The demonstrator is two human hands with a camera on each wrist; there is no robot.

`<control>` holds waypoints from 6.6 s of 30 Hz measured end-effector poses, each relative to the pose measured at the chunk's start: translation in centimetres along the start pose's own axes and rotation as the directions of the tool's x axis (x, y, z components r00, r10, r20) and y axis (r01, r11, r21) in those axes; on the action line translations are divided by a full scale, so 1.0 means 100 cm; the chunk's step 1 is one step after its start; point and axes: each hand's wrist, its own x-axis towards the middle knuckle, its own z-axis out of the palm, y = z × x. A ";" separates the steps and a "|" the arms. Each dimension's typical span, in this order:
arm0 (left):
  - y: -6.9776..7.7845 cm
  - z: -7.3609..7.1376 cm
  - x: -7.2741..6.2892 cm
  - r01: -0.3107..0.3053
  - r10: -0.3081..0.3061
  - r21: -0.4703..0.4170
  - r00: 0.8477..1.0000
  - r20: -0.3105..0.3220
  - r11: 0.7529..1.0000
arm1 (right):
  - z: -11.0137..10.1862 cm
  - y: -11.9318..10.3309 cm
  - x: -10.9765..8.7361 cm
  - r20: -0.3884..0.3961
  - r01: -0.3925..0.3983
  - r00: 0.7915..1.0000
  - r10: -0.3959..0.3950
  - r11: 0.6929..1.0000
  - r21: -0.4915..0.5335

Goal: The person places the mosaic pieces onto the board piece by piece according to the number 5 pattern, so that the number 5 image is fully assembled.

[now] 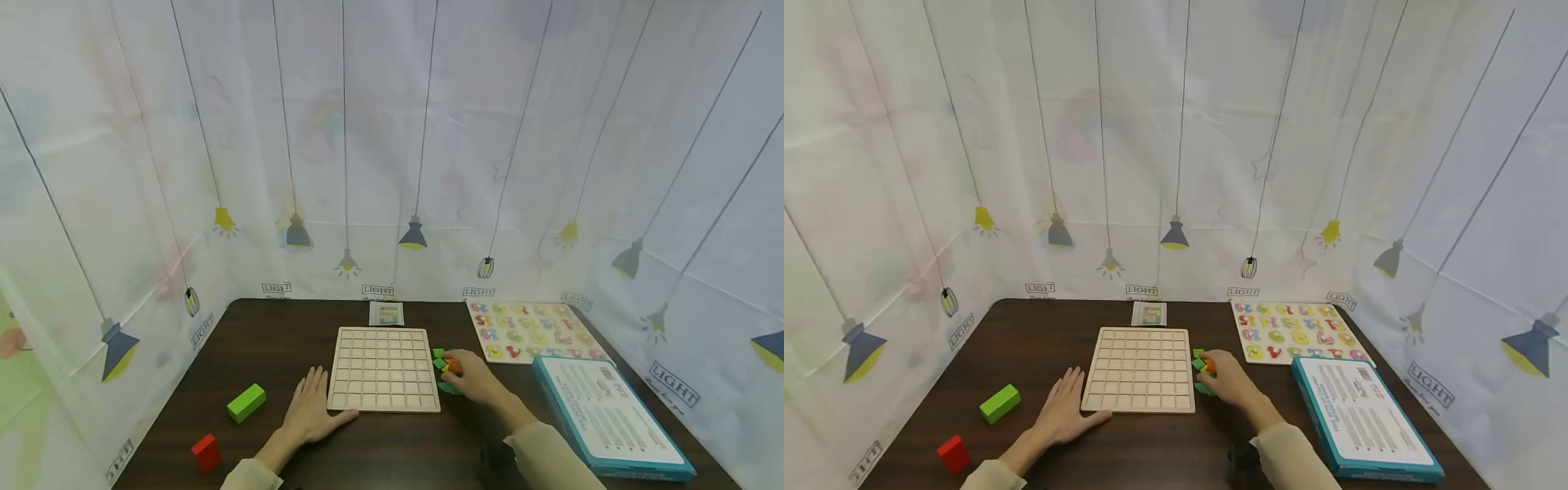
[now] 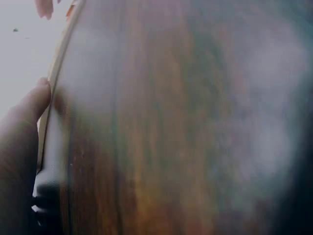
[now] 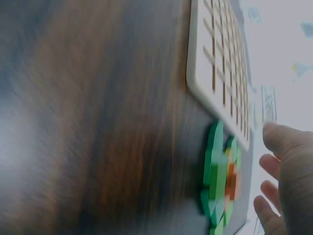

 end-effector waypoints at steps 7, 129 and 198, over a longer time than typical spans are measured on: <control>-0.005 -0.006 -0.001 -0.008 0.007 0.040 0.999 0.036 0.999 | 0.000 0.023 0.028 -0.038 -0.045 0.998 0.041 0.994 -0.099; 0.012 -0.018 -0.004 0.099 -0.069 -0.156 0.979 0.192 0.983 | 0.067 0.008 0.109 0.021 -0.024 0.999 0.027 0.987 -0.157; 0.017 -0.023 -0.009 0.097 -0.069 -0.164 0.983 0.170 0.982 | -0.023 0.076 0.032 0.042 -0.157 0.985 0.166 0.974 -0.163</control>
